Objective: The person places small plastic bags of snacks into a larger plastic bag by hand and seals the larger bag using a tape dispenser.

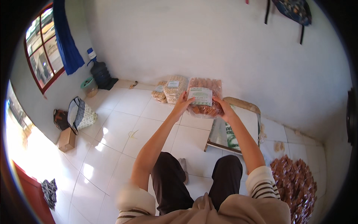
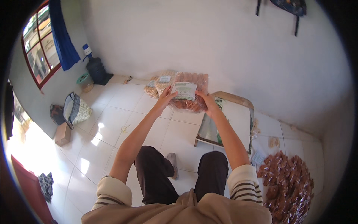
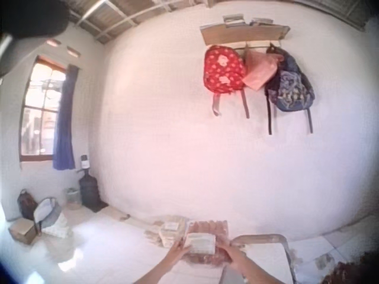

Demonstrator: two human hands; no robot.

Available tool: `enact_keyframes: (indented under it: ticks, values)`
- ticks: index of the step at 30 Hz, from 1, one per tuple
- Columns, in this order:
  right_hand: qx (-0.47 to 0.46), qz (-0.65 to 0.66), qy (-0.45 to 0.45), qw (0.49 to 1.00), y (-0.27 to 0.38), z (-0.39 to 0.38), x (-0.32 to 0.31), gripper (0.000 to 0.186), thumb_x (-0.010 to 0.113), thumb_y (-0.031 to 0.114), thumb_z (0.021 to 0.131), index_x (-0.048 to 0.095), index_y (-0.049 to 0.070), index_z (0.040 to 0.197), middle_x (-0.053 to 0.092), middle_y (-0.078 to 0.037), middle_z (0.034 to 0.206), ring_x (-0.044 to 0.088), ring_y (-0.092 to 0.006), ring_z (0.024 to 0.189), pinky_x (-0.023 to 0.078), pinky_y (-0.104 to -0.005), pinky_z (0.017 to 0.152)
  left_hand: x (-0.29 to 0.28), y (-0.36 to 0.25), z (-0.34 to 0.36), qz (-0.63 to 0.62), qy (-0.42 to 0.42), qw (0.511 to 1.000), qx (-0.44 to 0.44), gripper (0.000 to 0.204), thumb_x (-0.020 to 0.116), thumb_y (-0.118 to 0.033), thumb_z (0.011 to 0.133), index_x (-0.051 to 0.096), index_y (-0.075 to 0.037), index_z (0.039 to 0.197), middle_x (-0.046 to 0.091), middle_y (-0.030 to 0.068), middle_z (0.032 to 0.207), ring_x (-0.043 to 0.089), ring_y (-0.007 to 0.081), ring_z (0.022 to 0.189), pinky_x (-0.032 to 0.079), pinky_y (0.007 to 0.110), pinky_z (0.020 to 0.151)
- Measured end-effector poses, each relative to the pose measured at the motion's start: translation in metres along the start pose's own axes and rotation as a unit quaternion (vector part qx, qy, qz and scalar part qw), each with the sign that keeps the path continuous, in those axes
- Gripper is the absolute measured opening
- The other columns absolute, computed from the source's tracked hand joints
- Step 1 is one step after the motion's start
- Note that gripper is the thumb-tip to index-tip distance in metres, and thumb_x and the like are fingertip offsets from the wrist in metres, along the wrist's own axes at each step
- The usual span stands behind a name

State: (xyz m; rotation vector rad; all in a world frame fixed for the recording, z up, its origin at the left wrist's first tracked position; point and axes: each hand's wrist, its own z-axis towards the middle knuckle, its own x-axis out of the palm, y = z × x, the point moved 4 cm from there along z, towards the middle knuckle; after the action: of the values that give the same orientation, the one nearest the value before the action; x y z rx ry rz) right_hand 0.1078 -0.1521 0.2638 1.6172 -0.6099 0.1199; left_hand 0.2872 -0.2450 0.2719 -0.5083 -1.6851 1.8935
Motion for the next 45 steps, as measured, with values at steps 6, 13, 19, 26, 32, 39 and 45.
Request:
enact_keyframes:
  ticks: [6,13,19,26,32,39,45]
  values:
    - [0.040,-0.068,0.019,0.997,-0.047,0.105,-0.004,0.059,0.069,0.022,0.075,0.039,0.005,0.123,0.054,-0.006,0.108,0.055,-0.0159,0.093,0.047,-0.0293,0.076,-0.058,0.069,0.046,-0.064,-0.032,0.996,0.050,0.085,0.065,-0.023,0.081,0.009,0.005,0.138,0.026,0.0153,0.141,0.030,0.0178,0.128,0.029,0.026,0.100]
    - [0.037,-0.105,-0.096,0.989,-0.143,0.245,-0.071,0.071,0.066,0.021,0.077,0.027,-0.002,0.131,0.047,-0.014,0.120,0.050,-0.0208,0.106,0.042,-0.0289,0.087,-0.095,0.229,0.163,0.077,-0.098,0.992,0.012,0.075,0.066,-0.021,0.080,0.022,0.005,0.135,0.042,0.0163,0.130,0.045,0.0172,0.115,0.038,0.024,0.091]
    - [-0.037,-0.162,-0.172,0.971,-0.213,0.347,-0.152,0.078,0.062,0.024,0.080,0.015,-0.003,0.137,0.025,-0.019,0.139,0.028,-0.0252,0.128,0.025,-0.0311,0.104,-0.081,0.317,0.248,0.036,-0.060,0.997,-0.035,0.062,0.060,-0.013,0.084,0.026,0.002,0.135,0.031,0.0175,0.138,0.030,0.0192,0.128,0.030,0.028,0.101]
    - [-0.093,-0.180,-0.196,0.960,-0.261,0.428,-0.167,0.069,0.054,0.018,0.085,0.015,-0.006,0.136,0.026,-0.023,0.138,0.028,-0.0292,0.128,0.022,-0.0327,0.105,-0.112,0.393,0.307,0.365,-0.041,0.930,0.016,0.059,0.057,-0.020,0.085,0.030,-0.004,0.135,0.028,0.0201,0.139,0.028,0.0311,0.129,0.027,0.039,0.102]
    - [-0.128,-0.276,-0.206,0.930,-0.265,0.471,-0.191,0.069,0.051,0.026,0.087,0.014,-0.005,0.136,0.023,-0.029,0.134,0.025,-0.0394,0.124,0.023,-0.0415,0.103,-0.078,0.395,0.344,0.529,-0.020,0.841,0.113,0.058,0.050,-0.027,0.087,0.029,-0.005,0.136,0.018,0.0198,0.143,0.015,0.0354,0.133,0.015,0.052,0.105]
    - [-0.097,-0.489,-0.228,0.836,-0.244,0.476,-0.174,0.071,0.054,0.034,0.085,0.018,0.000,0.136,0.026,-0.030,0.126,0.031,-0.0446,0.112,0.026,-0.0506,0.097,-0.085,0.385,0.359,0.571,-0.027,0.817,0.083,0.057,0.046,-0.027,0.089,0.025,-0.004,0.137,0.020,0.0169,0.144,0.012,0.0346,0.134,0.012,0.056,0.104]
    - [-0.305,-0.504,-0.086,0.804,-0.194,0.407,-0.147,0.048,0.059,0.019,0.081,0.041,0.002,0.122,0.041,-0.022,0.117,0.043,-0.0369,0.105,0.038,-0.0434,0.088,-0.058,0.331,0.313,0.521,0.008,0.846,0.112,0.062,0.050,-0.029,0.088,0.021,-0.004,0.137,0.021,0.0173,0.143,0.013,0.0360,0.134,0.011,0.056,0.105]
